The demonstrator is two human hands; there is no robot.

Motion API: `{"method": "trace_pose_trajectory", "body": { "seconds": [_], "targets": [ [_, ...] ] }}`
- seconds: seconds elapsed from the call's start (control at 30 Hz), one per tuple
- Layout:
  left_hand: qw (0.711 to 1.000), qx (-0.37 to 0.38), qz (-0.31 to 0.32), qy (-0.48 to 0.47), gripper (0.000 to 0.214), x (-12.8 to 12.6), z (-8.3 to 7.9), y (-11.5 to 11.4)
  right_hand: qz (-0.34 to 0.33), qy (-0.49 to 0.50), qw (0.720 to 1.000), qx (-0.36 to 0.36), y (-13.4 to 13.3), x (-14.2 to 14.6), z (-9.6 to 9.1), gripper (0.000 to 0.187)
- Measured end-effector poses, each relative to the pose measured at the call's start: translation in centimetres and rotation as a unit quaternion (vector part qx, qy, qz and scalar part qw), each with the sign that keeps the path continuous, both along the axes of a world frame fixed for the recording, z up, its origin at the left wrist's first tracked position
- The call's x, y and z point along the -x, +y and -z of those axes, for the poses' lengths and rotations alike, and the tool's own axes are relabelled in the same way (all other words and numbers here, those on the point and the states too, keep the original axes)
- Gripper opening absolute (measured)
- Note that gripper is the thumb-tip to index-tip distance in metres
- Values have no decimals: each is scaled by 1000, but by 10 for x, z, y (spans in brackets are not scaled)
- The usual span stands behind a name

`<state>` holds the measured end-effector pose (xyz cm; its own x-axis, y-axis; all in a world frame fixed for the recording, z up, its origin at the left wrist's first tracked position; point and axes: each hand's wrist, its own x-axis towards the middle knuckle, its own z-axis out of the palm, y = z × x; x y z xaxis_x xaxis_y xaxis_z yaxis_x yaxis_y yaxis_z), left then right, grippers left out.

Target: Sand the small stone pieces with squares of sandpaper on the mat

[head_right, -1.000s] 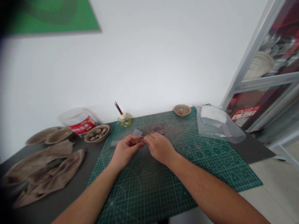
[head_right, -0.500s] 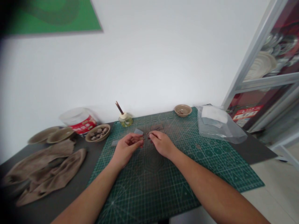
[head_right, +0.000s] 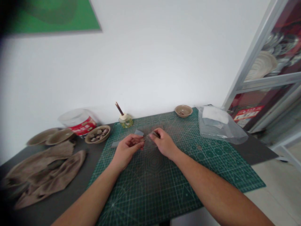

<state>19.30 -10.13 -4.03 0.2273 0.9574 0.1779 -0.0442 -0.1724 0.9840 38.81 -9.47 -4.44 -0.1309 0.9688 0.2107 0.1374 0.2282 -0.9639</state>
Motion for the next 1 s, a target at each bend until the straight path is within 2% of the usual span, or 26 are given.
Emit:
{"method": "trace_pose_trajectory", "body": {
  "seconds": [0.13,0.23,0.5,0.77,1.0],
  "targets": [
    [1000,12,8,-9,23,-1,0,-1,50,-79,990,-101,-7,-1,-4,14],
    [999,26,14,-24,24,-1,1,-1,40,-103,981,-157,-15,2,-7,12],
    [995,51,28,-80,28,1,3,0,-12,-102,980,-172,-15,3,-8,17],
    [997,35,25,-58,24,-1,2,-2,-5,-91,982,-167,-14,2,-4,20],
    [998,41,21,-50,25,-1,-3,-4,-40,-117,966,-227,-13,1,-4,23]
  ]
}}
